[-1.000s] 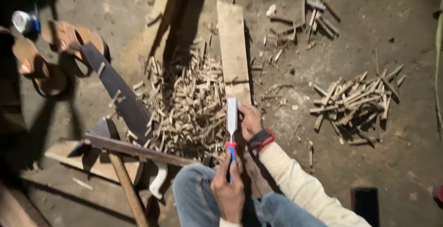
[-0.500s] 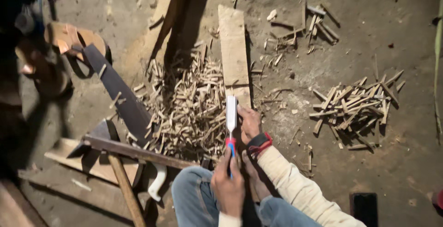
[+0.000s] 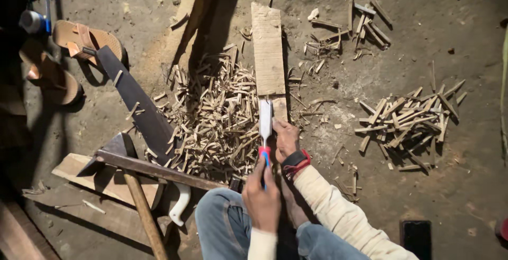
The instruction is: The person uses a chisel to carve a rectangular wooden plank, repeatedly scraping the surface to remove shavings. They occasionally pause to apply glue from a small tube to the wood and continue carving.
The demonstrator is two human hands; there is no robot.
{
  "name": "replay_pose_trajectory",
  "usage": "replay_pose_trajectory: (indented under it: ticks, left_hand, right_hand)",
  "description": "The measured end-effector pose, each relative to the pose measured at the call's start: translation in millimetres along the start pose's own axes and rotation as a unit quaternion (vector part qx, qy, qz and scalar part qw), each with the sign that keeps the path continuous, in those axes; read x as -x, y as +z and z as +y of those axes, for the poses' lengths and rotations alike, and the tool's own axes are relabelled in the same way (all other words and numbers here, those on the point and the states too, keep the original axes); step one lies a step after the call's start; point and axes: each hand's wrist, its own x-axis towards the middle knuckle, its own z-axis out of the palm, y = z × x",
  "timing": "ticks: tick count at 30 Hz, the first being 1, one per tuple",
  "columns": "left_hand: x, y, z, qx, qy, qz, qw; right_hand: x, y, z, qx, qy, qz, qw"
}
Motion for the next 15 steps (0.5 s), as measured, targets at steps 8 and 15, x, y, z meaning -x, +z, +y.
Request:
replay_pose_trajectory:
  ticks: [8, 15]
  left_hand:
    - [-18.0, -4.0, -1.0, 0.262, -0.127, -0.040, 0.956]
    - [5.2, -25.0, -20.3, 0.397, -0.192, -0.026, 0.897]
  right_hand:
    - [-6.6, 4.4, -3.4, -0.001, 0.018, 0.000, 1.000]
    - [6.2, 8.6, -16.2, 0.033, 0.077, 0.039, 0.996]
